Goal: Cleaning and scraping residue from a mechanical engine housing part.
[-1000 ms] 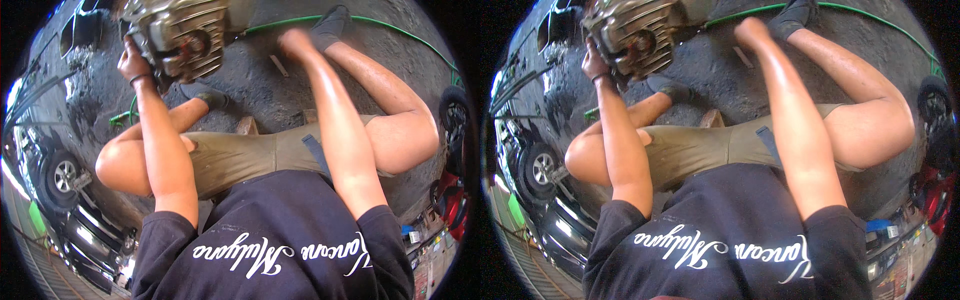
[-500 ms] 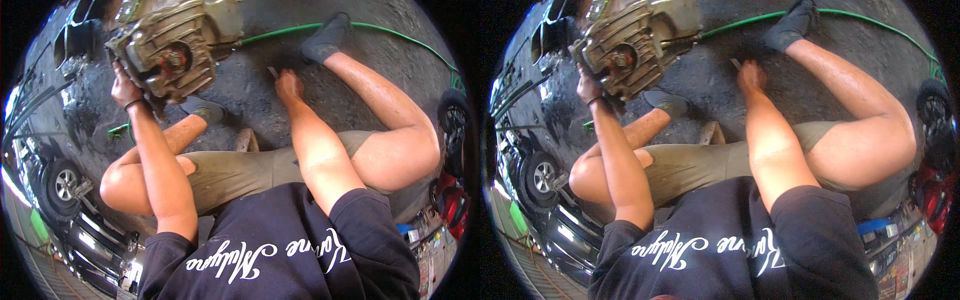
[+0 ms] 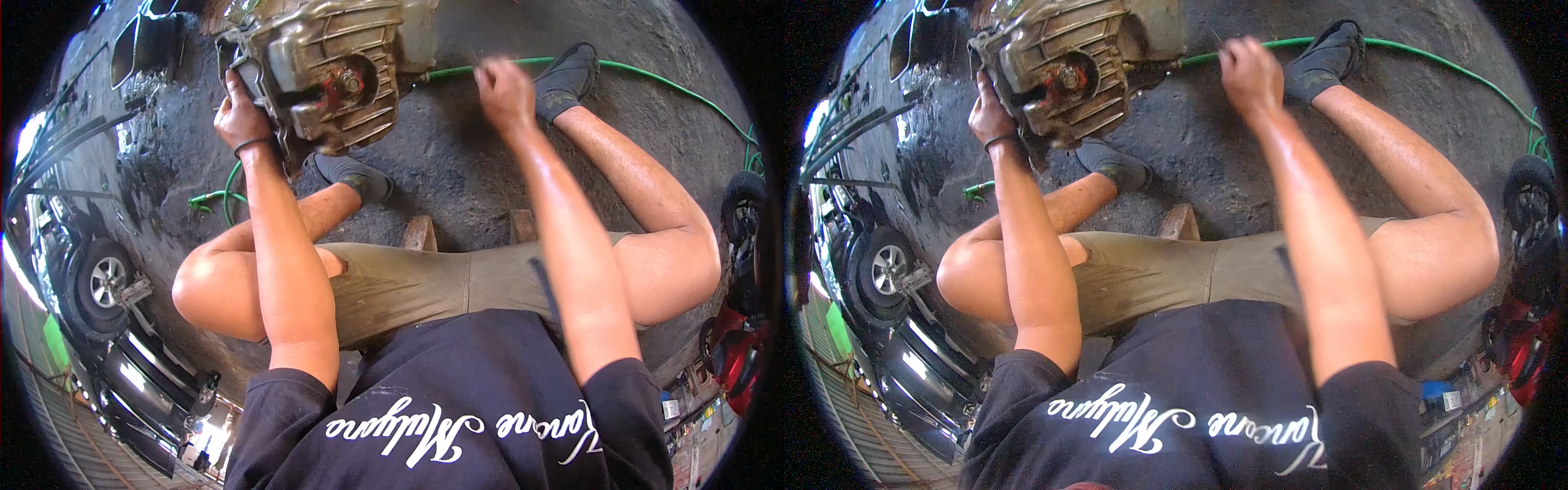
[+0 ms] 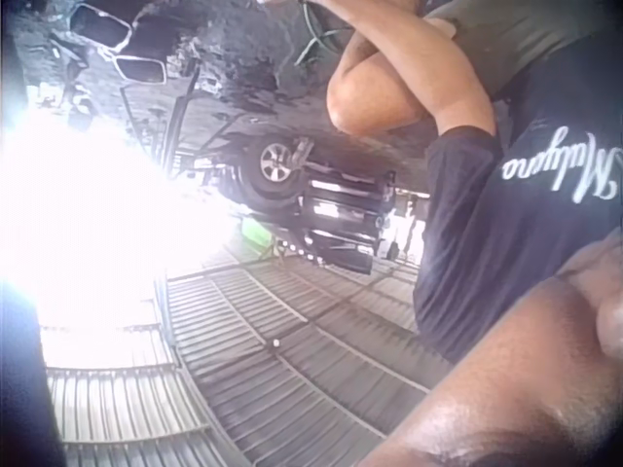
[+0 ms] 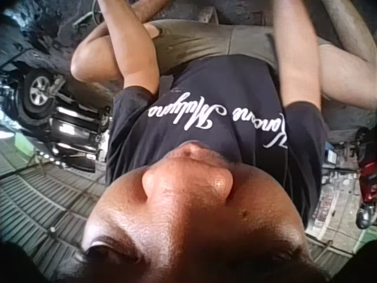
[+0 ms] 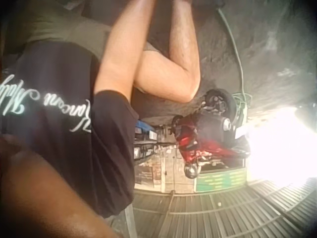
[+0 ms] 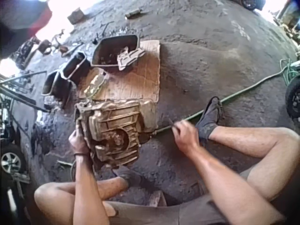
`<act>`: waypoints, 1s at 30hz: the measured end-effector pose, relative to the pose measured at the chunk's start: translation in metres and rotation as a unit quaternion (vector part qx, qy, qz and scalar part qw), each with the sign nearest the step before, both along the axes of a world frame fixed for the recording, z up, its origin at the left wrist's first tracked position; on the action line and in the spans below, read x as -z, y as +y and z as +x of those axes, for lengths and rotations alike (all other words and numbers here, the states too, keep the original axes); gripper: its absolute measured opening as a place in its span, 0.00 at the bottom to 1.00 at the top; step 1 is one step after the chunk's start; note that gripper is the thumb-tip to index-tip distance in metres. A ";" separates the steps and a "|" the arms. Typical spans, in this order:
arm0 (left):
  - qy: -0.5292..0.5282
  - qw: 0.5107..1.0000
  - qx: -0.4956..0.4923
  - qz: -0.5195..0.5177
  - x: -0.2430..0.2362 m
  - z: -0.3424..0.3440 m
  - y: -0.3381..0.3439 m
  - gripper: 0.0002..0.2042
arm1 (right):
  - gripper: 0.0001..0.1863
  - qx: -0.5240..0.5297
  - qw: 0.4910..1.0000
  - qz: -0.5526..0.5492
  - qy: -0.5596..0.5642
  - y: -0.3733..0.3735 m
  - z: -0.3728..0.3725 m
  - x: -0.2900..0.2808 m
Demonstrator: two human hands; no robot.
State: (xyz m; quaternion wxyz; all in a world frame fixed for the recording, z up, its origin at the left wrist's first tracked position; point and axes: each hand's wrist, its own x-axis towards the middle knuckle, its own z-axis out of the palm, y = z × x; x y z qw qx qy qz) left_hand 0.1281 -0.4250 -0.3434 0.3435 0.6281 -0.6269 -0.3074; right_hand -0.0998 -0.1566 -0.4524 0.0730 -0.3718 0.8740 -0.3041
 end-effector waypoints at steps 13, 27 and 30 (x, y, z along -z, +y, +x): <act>-0.031 0.998 0.039 -0.027 -0.008 -0.003 0.001 0.31 | 0.08 -0.494 0.775 -0.222 0.327 -0.077 -0.015 -0.180; 0.000 0.999 0.040 -0.029 -0.003 -0.002 -0.003 0.29 | 0.07 -0.542 0.786 -0.147 0.259 -0.076 -0.019 -0.185; 0.003 0.999 0.038 -0.027 -0.006 -0.004 0.000 0.29 | 0.07 -0.544 0.783 -0.150 0.262 -0.076 -0.017 -0.181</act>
